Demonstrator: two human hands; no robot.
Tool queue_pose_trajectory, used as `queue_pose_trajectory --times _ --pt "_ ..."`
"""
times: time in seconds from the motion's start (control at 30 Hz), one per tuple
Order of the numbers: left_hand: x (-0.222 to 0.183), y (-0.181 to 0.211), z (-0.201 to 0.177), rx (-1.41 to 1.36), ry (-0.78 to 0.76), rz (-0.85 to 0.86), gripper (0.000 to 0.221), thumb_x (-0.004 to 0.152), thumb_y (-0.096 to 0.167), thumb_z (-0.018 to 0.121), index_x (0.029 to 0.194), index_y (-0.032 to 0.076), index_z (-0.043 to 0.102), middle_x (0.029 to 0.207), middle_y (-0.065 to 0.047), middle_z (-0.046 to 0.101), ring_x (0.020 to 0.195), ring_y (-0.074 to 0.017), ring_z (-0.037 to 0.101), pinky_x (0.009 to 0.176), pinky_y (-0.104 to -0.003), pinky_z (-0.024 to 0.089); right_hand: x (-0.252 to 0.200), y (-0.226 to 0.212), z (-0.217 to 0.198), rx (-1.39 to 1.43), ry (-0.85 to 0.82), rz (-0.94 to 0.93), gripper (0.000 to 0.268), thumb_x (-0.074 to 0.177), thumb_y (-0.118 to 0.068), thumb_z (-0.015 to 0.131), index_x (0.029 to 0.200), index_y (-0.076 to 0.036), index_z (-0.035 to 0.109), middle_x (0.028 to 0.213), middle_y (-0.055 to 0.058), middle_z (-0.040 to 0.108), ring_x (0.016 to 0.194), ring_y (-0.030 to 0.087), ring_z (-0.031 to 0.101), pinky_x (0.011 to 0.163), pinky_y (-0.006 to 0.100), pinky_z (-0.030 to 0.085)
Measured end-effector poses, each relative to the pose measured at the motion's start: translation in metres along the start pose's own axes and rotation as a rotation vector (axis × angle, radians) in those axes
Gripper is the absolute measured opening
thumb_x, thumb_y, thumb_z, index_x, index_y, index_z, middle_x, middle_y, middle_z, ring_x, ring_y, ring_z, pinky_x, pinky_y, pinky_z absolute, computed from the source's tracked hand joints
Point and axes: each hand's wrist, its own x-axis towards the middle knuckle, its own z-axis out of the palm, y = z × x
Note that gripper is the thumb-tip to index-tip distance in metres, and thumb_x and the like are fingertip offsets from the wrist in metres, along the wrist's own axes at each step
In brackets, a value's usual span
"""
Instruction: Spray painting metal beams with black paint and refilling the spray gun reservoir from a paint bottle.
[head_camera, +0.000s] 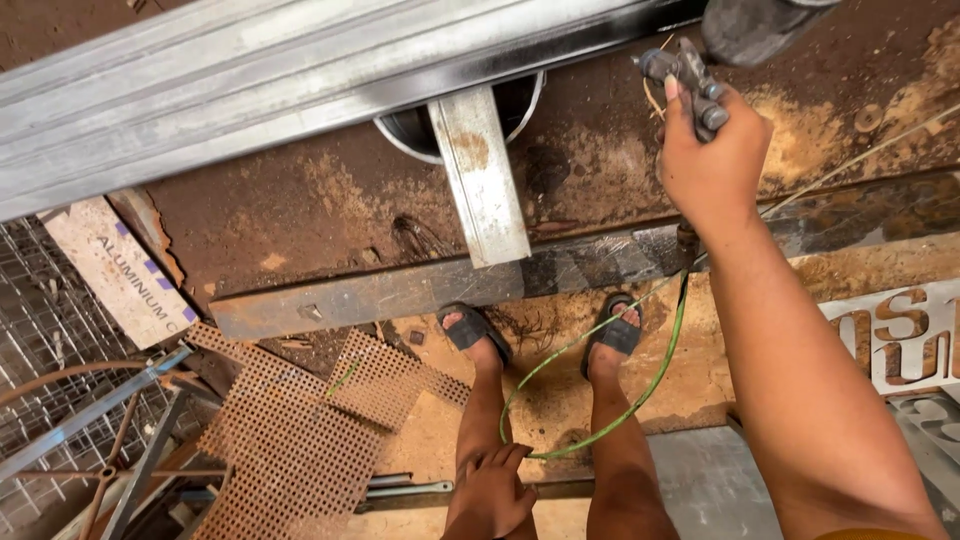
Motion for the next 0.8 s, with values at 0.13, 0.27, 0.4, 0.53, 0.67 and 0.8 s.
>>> queue_pose_trajectory --times 0.13,0.27,0.4,0.53,0.67,0.8 --pt "-0.028 0.039 -0.040 -0.035 -0.098 -0.104 0.064 0.092 0.041 0.046 0.154 0.024 0.036 0.162 0.003 0.035 0.146 -0.0267 0.032 0.117 -0.059 0.023 0.003 0.014 -0.009 -0.040 0.035 -0.022 0.032 0.115 -0.023 0.073 0.089 -0.006 0.067 0.076 0.002 0.067 0.065 0.014 0.060 0.057 0.034 0.047" --pt "-0.018 0.033 -0.031 -0.012 -0.095 -0.159 0.059 0.094 0.039 0.048 0.151 0.029 0.040 0.160 0.007 0.036 0.146 -0.0225 0.033 0.121 -0.059 0.022 0.003 0.017 -0.025 -0.041 -0.001 0.122 0.030 0.116 -0.026 0.069 0.091 -0.010 0.065 0.079 0.000 0.063 0.067 0.012 0.054 0.055 0.033 0.044" --pt "0.007 0.003 -0.004 0.061 -0.069 -0.080 0.061 0.088 0.045 0.049 0.147 0.028 0.043 0.156 0.002 0.040 0.142 -0.0274 0.036 0.116 -0.059 0.022 0.004 0.032 -0.038 -0.134 0.071 0.063 0.035 0.118 -0.025 0.072 0.087 -0.010 0.065 0.076 0.000 0.062 0.066 0.014 0.053 0.058 0.036 0.041" --pt "0.020 -0.012 0.009 0.031 -0.046 -0.044 0.030 0.096 0.039 0.055 0.124 0.029 0.059 0.132 0.005 0.059 0.126 -0.0181 0.052 0.109 -0.040 0.032 0.001 0.039 -0.051 -0.199 0.141 -0.032 0.035 0.120 -0.025 0.072 0.090 -0.006 0.066 0.078 0.003 0.064 0.066 0.018 0.056 0.057 0.039 0.043" --pt "0.072 -0.059 0.023 0.071 -0.174 0.284 0.056 0.102 0.072 0.039 0.117 0.020 0.054 0.123 -0.006 0.052 0.128 -0.0257 0.045 0.112 -0.048 0.025 -0.004 0.020 -0.062 -0.146 0.086 -0.004 0.033 0.120 -0.023 0.066 0.091 -0.007 0.063 0.075 0.001 0.060 0.059 0.013 0.051 0.050 0.032 0.039" --pt "0.076 -0.045 0.006 0.281 0.015 0.175 0.026 0.094 0.035 0.057 0.105 0.013 0.065 0.101 -0.010 0.060 0.103 -0.0327 0.057 0.093 -0.046 0.041 -0.012 0.009 -0.063 -0.148 0.077 -0.004 0.031 0.117 -0.027 0.064 0.098 -0.003 0.069 0.083 0.006 0.067 0.069 0.020 0.059 0.061 0.037 0.045"
